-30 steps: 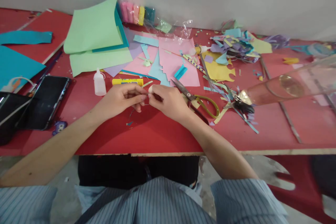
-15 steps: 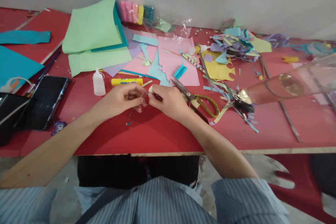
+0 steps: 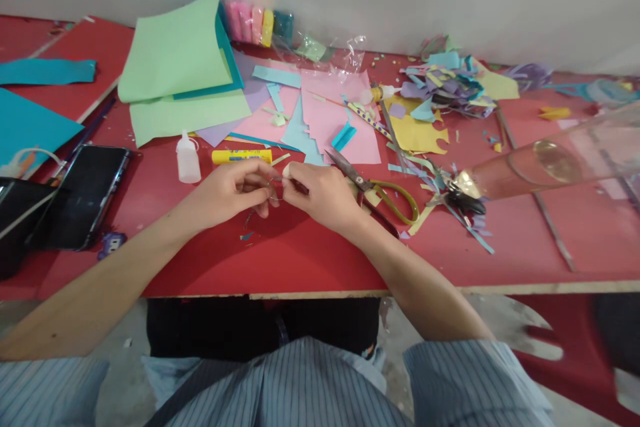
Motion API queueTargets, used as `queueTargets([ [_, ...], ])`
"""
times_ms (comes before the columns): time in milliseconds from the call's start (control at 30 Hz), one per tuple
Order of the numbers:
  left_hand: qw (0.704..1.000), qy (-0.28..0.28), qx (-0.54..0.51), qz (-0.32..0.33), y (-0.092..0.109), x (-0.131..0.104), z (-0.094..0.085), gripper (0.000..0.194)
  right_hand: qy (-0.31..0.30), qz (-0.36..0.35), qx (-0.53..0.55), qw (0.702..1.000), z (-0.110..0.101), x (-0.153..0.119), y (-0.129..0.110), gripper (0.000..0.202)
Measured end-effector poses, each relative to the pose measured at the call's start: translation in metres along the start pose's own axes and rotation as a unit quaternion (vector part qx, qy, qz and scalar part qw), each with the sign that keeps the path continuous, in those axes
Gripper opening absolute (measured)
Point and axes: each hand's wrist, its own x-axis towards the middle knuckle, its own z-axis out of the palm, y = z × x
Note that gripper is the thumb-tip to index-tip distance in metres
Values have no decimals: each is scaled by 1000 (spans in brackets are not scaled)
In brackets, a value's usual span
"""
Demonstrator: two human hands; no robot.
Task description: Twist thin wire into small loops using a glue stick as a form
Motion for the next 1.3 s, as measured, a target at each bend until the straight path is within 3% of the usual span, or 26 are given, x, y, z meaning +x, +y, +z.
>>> queueTargets([
  [500, 999, -11, -33, -33, 0, -1, -2, 14, -13, 30, 88, 996, -2, 2, 4, 19],
  [733, 995, 79, -54, 11, 4, 0, -7, 13, -83, 68, 91, 990, -19, 5, 20, 22],
  [800, 996, 81, -45, 7, 3, 1, -8, 13, -35, 105, 58, 992, -18, 6, 21, 16],
  [867, 997, 70, -21, 0, 1, 2, -8, 14, 3, 118, 49, 992, -15, 5, 18, 26],
  [933, 998, 60, 12, 0, -1, 2, -7, 15, -3, 90, 61, 994, -10, 4, 12, 42],
  [1167, 988, 40, 148, 32, 1, -3, -2, 8, -28, -13, 3, 1000, 1, -1, 3, 41],
  [1300, 989, 22, 144, 33, 5, -6, -3, 8, -14, -30, 35, 999, 1, -1, 3, 33],
])
